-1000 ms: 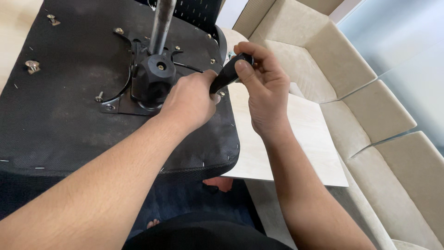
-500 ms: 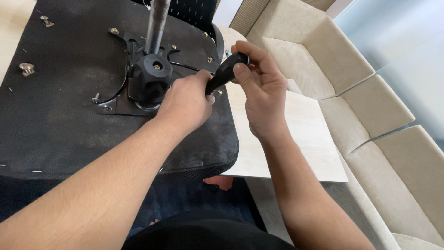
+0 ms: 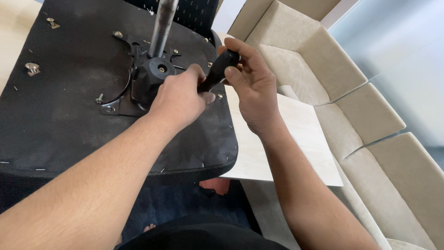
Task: The person uses a screwdriver to loosen and remove screws from the underside of an office chair seat. They work on multiple screws around the central mounting plate, then flip the chair to access and remove additional screws from the opposite side.
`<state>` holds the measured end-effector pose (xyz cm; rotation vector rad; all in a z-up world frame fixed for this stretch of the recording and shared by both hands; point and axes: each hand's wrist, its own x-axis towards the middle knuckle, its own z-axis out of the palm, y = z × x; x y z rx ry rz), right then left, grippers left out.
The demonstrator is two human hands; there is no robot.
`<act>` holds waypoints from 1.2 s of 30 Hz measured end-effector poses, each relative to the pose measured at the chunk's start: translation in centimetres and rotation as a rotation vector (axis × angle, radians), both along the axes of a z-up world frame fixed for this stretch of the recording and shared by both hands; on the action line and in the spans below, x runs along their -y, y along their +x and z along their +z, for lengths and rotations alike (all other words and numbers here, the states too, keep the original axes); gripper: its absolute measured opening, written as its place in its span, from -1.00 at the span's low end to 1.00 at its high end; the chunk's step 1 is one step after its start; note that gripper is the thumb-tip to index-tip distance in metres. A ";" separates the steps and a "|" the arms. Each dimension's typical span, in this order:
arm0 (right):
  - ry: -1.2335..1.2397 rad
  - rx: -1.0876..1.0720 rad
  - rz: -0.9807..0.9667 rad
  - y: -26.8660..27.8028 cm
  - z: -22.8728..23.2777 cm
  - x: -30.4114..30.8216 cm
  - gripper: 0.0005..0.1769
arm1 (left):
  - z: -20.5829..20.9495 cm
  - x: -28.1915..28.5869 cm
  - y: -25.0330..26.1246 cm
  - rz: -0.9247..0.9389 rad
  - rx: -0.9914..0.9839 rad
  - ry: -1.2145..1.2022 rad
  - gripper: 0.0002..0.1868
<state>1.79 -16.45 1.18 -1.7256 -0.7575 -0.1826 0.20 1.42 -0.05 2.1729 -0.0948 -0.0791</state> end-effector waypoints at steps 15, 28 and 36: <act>-0.045 0.060 -0.011 -1.7 0.7 0.1 -0.70 | -4.0 -0.2 0.4 -0.039 0.019 0.112 -0.59; 0.219 -0.077 -0.216 -2.5 0.0 3.0 -0.72 | -9.3 0.8 2.1 -0.162 0.119 0.477 -0.79; 0.303 -0.134 -0.299 -2.3 -1.1 4.2 -0.70 | -10.1 1.6 3.1 -0.045 0.039 0.432 -0.72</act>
